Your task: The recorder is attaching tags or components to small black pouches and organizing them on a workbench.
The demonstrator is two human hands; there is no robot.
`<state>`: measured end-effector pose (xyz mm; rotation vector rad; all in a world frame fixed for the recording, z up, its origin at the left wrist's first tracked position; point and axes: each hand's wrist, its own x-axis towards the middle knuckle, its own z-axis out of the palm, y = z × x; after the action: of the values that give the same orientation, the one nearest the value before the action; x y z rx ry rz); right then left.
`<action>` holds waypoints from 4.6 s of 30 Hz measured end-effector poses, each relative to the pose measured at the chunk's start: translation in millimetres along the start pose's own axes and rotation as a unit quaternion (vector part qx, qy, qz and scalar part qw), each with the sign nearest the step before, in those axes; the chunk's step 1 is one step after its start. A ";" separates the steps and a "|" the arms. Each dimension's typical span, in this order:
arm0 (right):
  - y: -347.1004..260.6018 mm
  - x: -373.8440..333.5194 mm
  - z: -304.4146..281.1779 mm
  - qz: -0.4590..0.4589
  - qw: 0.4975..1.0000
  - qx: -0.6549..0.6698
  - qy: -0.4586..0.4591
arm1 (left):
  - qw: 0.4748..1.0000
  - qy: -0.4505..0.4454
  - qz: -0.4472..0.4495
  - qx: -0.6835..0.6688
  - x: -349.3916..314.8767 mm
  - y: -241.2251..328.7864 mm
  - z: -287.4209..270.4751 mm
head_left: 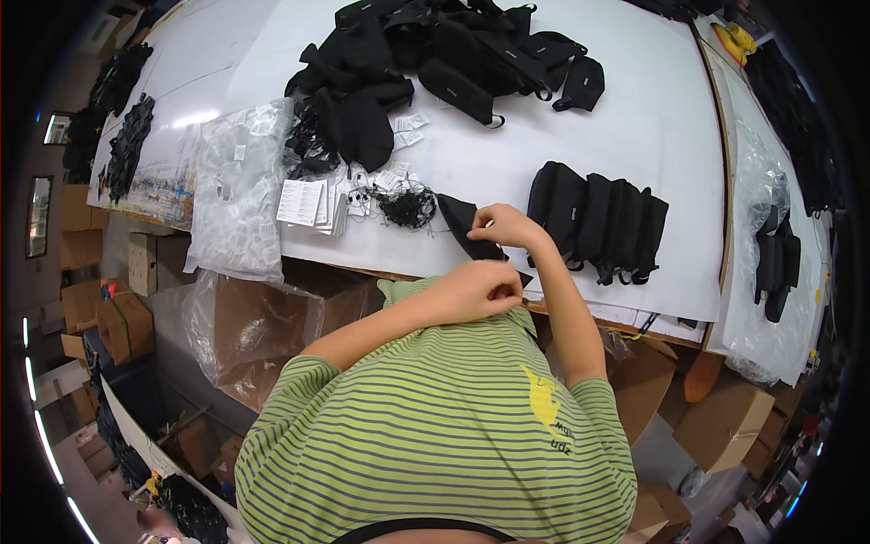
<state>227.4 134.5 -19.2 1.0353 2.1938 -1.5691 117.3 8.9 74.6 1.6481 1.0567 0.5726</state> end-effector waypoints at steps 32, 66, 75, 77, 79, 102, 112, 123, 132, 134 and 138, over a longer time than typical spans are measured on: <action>-83.3 -131.7 -18.0 -0.206 0.856 -0.173 0.441 | 0.886 0.269 0.207 0.315 -2.7 -24.5 -59.4; 17.0 -153.1 39.2 0.010 0.973 0.201 0.110 | 0.992 -0.069 -0.096 -0.035 -69.9 -6.8 -88.4; 10.2 -199.7 0.4 -0.035 0.931 0.338 0.135 | 0.981 0.016 -0.159 0.106 -71.6 -12.2 -89.0; 24.0 -202.8 -9.6 -0.023 0.912 0.370 0.174 | 0.983 0.024 -0.152 0.102 -72.4 -11.6 -90.2; 23.0 -206.6 -17.1 0.007 0.896 0.366 0.252 | 0.978 -0.014 -0.171 0.116 -73.2 -1.5 -90.8; -14.0 -86.6 9.6 -0.070 0.534 0.741 0.401 | 0.980 -0.040 -0.094 0.168 -64.8 38.1 -66.1; -2.3 -69.4 16.9 -0.106 0.560 0.724 0.388 | 0.981 -0.038 -0.090 0.167 -65.8 37.3 -66.9; -14.8 -101.0 -12.2 -0.132 0.655 0.551 0.500 | 0.969 0.010 -0.079 0.235 -59.4 26.9 -88.2; -89.2 -128.3 6.2 -0.045 0.950 -0.105 0.290 | 0.949 0.068 0.119 0.284 -36.3 26.4 -66.8; -77.1 -123.1 19.3 -0.092 0.950 -0.147 0.259 | 0.939 0.046 0.179 0.292 -32.9 22.7 -62.6; -73.1 -127.7 22.1 -0.075 0.976 -0.001 0.204 | 0.962 -0.085 0.068 0.249 -30.9 16.0 -70.2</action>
<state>265.4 51.4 98.3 1.3192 2.5938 -1.5207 52.1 17.2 117.3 2.1807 1.0164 0.2520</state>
